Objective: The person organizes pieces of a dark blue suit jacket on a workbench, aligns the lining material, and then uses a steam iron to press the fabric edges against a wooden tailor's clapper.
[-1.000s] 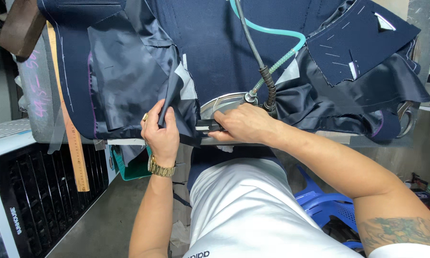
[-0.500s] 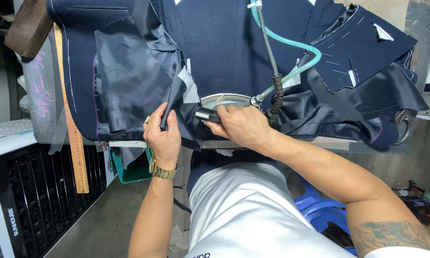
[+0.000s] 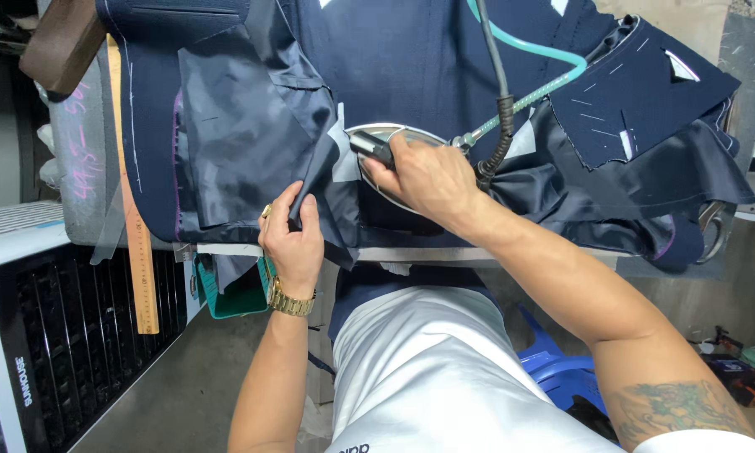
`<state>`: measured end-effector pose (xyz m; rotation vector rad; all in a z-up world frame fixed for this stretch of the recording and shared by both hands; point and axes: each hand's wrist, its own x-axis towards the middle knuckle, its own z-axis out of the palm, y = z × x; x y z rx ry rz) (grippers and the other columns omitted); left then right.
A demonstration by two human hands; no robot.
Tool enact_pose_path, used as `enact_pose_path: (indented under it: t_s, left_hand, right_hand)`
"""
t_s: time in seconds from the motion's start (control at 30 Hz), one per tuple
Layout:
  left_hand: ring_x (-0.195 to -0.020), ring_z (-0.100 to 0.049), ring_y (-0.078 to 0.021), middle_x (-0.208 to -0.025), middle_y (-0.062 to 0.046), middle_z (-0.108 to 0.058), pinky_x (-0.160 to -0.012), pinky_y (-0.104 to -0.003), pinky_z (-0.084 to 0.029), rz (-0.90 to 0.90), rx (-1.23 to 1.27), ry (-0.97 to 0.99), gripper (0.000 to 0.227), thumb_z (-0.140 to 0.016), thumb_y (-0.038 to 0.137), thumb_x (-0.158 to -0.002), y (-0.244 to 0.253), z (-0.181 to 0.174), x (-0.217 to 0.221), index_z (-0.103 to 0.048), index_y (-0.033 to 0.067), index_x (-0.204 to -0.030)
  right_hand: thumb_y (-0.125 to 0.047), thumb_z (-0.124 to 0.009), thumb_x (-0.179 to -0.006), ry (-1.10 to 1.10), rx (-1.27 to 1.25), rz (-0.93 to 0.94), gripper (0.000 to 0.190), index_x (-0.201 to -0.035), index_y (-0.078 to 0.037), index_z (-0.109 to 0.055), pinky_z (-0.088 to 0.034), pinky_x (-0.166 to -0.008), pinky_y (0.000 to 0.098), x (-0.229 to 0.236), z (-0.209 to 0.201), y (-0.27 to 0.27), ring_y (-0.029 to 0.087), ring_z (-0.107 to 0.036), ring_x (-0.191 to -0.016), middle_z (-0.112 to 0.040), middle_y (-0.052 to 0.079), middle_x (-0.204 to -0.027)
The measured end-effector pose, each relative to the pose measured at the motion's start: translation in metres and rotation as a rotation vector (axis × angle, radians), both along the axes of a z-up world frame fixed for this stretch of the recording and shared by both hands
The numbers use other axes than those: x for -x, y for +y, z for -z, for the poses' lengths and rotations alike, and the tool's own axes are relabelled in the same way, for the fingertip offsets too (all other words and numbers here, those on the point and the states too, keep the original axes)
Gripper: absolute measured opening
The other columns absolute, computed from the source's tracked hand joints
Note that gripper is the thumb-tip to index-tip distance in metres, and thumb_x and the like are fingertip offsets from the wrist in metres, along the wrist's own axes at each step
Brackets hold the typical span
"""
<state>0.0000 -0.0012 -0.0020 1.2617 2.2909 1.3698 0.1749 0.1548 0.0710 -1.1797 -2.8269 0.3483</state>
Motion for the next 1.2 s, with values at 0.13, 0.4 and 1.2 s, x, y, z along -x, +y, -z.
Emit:
enact_pose_path:
  t_s: [0.13,0.4,1.2]
  left_hand:
    - [-0.090,-0.074,-0.0309,-0.100,-0.009,-0.078,-0.091,-0.037,-0.050,0.000,-0.011,0.004,0.019,-0.074,0.016,-0.097,-0.001,0.001,0.002,-0.076,0.0119,-0.115]
    - [-0.093,-0.072,-0.0260,-0.104,-0.007,-0.077,-0.095,-0.041,-0.050,0.013,0.053,0.016,0.018,-0.067,0.012,-0.097,-0.002,-0.004,0.000,-0.073,0.0065,-0.113]
    - [-0.091,-0.075,-0.0327,-0.099,-0.011,-0.078,-0.082,-0.037,-0.055,-0.051,-0.116,-0.001,0.015,-0.072,0.005,-0.096,-0.003,0.007,0.005,-0.078,0.0075,-0.110]
  right_hand:
    - [-0.052,-0.052,-0.105,0.017,0.055,0.034,0.051,-0.090,-0.004,-0.062,-0.056,-0.050,0.0517,0.005,0.002,0.019,0.042,-0.072,-0.057,-0.068,0.019,-0.065]
    - [-0.058,-0.049,-0.110,-0.118,0.049,0.115,0.056,-0.095,-0.004,-0.058,-0.050,-0.044,0.0568,0.019,0.022,0.058,0.048,-0.066,-0.052,-0.071,0.019,-0.070]
    - [-0.049,-0.057,-0.100,-0.095,0.541,0.030,0.057,-0.097,0.007,-0.069,-0.057,-0.074,0.0607,0.006,-0.037,0.047,0.052,-0.072,-0.086,-0.072,0.031,-0.082]
